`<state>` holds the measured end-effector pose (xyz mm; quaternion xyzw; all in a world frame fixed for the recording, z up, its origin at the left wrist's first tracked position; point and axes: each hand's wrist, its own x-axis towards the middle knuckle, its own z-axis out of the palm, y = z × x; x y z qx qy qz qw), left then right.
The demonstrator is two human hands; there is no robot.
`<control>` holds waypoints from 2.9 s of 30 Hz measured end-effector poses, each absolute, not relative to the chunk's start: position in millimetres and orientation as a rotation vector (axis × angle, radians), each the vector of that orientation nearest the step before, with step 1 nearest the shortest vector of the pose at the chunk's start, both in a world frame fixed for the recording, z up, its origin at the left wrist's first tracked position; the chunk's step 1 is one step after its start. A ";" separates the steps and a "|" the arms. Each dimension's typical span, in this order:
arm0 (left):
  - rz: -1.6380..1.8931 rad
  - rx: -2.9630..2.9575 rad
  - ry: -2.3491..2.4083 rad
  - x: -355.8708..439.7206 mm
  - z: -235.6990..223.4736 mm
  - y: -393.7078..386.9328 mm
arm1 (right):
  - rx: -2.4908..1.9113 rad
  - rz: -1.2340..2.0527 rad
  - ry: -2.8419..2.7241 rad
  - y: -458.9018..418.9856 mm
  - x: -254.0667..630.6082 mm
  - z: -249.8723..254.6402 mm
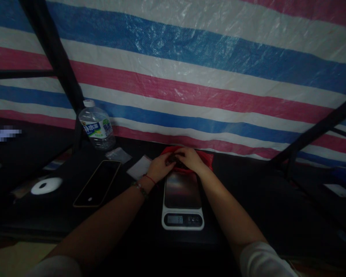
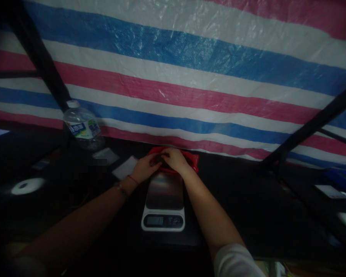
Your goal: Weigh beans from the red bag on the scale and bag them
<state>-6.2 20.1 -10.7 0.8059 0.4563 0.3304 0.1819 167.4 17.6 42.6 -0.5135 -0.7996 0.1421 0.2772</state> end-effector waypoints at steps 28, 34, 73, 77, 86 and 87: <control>1.095 2.174 1.232 -7.8 -6.1 17.3 | -1.529 0.254 -2.095 11.5 166.1 51.4; 1.098 2.157 1.249 -7.3 -5.8 16.6 | -1.507 0.218 -2.087 9.4 166.5 55.4; 1.335 2.500 0.870 -17.8 -4.8 10.0 | -1.266 0.720 -2.342 -12.7 143.5 63.7; 1.279 2.572 0.865 -15.1 -3.6 8.3 | -1.326 0.857 -2.329 -14.2 143.6 64.1; 1.232 2.433 0.928 -8.4 -9.1 10.9 | -1.287 0.775 -2.330 -15.6 152.4 73.3; 1.214 2.412 0.941 -7.9 -9.5 10.8 | -1.301 0.756 -2.320 -16.2 154.6 74.5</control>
